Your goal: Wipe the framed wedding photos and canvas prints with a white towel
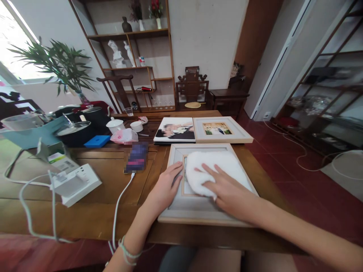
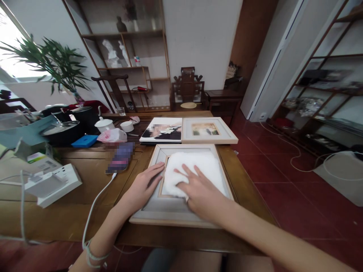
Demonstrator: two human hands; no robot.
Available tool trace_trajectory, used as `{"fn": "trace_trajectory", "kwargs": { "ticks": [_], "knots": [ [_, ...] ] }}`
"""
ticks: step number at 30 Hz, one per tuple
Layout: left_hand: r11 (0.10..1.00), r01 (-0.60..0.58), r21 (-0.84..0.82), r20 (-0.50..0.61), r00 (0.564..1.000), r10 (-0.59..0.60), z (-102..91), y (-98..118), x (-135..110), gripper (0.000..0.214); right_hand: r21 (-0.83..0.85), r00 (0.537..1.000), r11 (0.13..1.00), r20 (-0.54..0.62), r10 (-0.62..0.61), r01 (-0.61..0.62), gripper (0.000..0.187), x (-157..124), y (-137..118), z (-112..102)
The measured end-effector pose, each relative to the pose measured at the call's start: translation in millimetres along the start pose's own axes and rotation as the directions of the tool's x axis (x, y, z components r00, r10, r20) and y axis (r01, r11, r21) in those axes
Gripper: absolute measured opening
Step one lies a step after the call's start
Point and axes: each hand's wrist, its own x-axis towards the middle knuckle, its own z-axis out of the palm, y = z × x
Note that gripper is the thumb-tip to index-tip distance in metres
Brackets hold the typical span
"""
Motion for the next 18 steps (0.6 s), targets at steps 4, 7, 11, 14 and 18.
{"fn": "trace_trajectory", "kwargs": {
  "ticks": [4, 7, 11, 14, 18],
  "knots": [
    [0.999, 0.041, -0.009, 0.022, 0.999, -0.041, -2.8, 3.2, -0.3, 0.036, -0.16, 0.992, 0.987, -0.126, 0.01, -0.03, 0.054, 36.9, 40.7, 2.2],
    [0.998, 0.057, -0.019, 0.022, 0.998, -0.056, -3.8, 4.9, -0.7, 0.036, -0.185, 0.995, 0.983, -0.096, -0.001, -0.017, 0.056, 54.2, 53.1, -1.9],
    [0.998, 0.056, -0.013, 0.017, 0.998, -0.056, -2.8, 3.8, -0.9, 0.037, -0.118, 1.0, 0.993, 0.005, -0.01, 0.01, 0.052, 42.6, 30.9, -5.8],
    [0.999, 0.041, -0.001, 0.014, 0.999, -0.041, -1.3, 1.7, -0.4, 0.037, -0.034, 0.993, 0.999, 0.113, -0.033, 0.037, 0.048, 13.2, -3.7, -13.7],
    [1.0, 0.023, 0.007, 0.02, 1.0, -0.023, -0.6, 0.9, -0.3, 0.037, 0.09, 0.97, 0.992, 0.215, -0.109, 0.091, 0.052, -24.8, -40.3, -36.1]
  ]
}}
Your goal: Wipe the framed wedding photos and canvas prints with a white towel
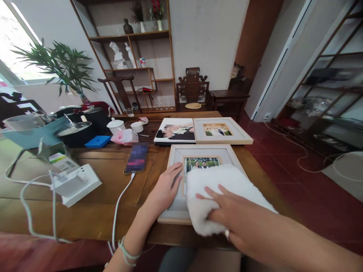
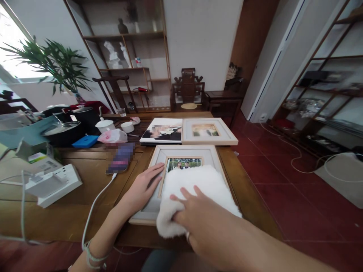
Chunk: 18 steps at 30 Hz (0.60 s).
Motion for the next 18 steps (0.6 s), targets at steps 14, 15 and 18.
{"fn": "trace_trajectory", "kwargs": {
  "ticks": [14, 15, 18],
  "knots": [
    [0.998, 0.009, -0.054, 0.005, 1.0, -0.008, -1.5, 2.3, -1.2, 0.036, -0.113, 0.954, 0.976, -0.258, 0.154, -0.189, 0.055, 60.9, 71.8, 16.3],
    [0.997, 0.019, -0.069, -0.001, 1.0, -0.019, -2.5, 3.4, -1.7, 0.037, -0.131, 0.948, 0.973, -0.282, 0.145, -0.188, 0.057, 69.4, 77.2, 15.5],
    [0.993, 0.031, -0.115, -0.04, 0.999, -0.036, -4.5, 5.8, -3.7, 0.04, -0.121, 0.952, 0.981, -0.285, 0.111, -0.15, 0.061, 88.8, 83.3, 12.7]
  ]
}}
